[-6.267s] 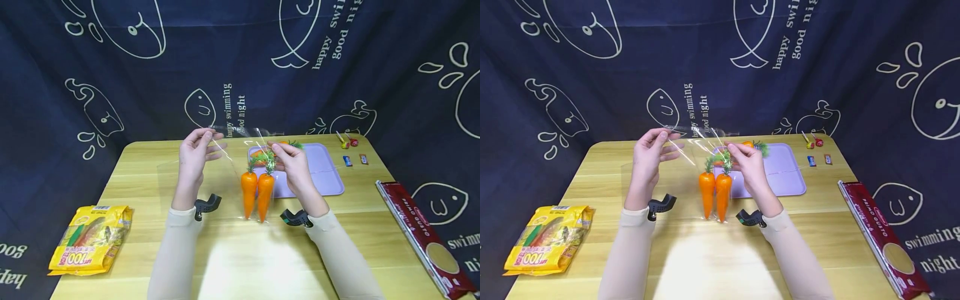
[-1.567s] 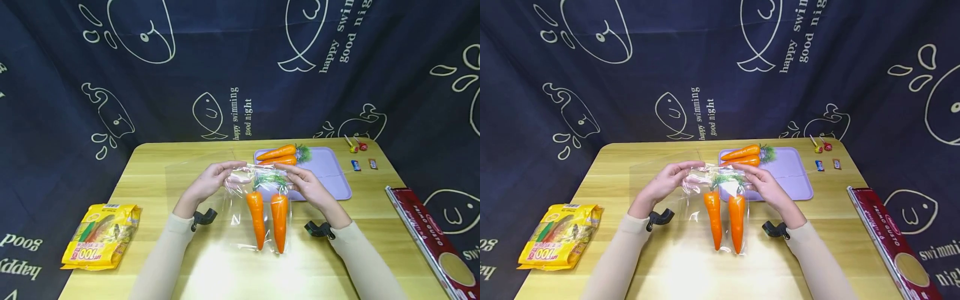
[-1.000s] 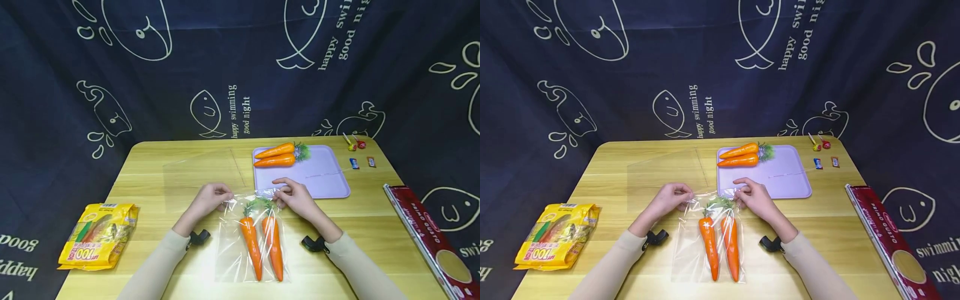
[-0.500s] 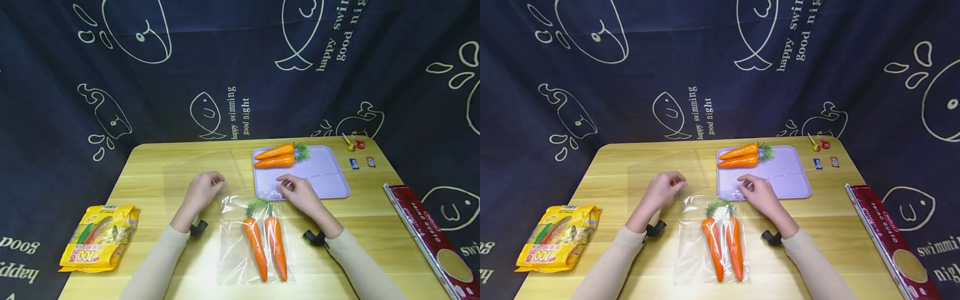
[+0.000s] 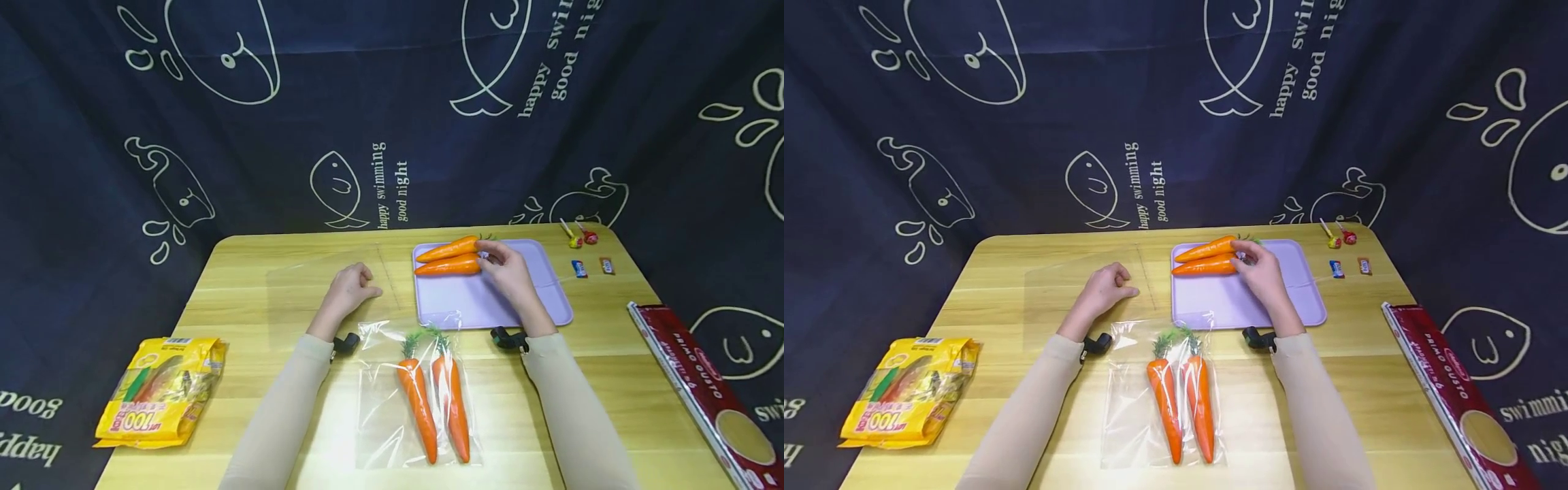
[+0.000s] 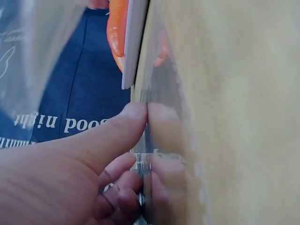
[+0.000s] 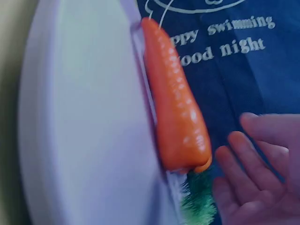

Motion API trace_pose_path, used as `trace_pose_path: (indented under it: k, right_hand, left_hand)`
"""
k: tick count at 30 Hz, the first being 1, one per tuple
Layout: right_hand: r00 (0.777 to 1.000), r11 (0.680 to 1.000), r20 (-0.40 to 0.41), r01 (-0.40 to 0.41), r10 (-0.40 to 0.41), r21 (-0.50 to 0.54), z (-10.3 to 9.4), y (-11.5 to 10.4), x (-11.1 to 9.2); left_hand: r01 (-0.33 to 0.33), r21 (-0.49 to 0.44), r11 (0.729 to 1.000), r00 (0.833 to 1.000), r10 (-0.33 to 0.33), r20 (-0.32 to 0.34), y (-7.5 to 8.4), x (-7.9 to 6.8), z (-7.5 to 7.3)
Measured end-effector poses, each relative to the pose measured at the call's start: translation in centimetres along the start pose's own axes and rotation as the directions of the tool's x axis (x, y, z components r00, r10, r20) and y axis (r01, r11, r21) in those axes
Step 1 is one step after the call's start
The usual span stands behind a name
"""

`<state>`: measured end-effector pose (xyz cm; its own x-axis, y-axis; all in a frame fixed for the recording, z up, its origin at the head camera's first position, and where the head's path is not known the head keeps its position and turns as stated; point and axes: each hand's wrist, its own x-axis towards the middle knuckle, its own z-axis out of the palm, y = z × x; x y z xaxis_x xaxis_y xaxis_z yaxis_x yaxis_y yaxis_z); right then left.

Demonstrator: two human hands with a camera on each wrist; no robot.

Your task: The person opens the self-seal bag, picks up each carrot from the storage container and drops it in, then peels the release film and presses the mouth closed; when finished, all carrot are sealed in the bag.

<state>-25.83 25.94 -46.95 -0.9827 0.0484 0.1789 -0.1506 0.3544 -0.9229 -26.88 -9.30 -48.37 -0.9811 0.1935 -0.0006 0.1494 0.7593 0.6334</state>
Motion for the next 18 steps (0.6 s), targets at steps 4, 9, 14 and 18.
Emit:
trace_pose_path:
  k: [4, 9, 14, 18]
  right_hand:
    - [0.998, 0.985, 0.055, 0.022, -0.013, -0.169, 0.2, 0.9, 0.2]
    - [0.996, 0.936, 0.071, 0.067, -0.046, -0.345, 0.4, 1.4, 0.1]
    - [0.994, 0.895, 0.089, 0.099, -0.067, -0.435, 0.4, 1.5, 0.0]
    - [0.994, 0.887, 0.097, 0.096, -0.058, -0.452, 0.3, 1.5, 0.0]
  left_hand:
    - [-0.084, -0.062, 0.995, 0.996, 0.085, 0.017, -1.1, 0.0, 0.0]
    - [-0.141, -0.097, 0.985, 0.990, 0.141, -0.004, -1.7, -0.1, -0.1]
    - [-0.129, -0.099, 0.987, 0.991, 0.127, -0.030, -1.7, 0.0, 0.1]
    - [-0.113, -0.105, 0.988, 0.993, 0.109, -0.038, -1.7, 0.0, 0.1]
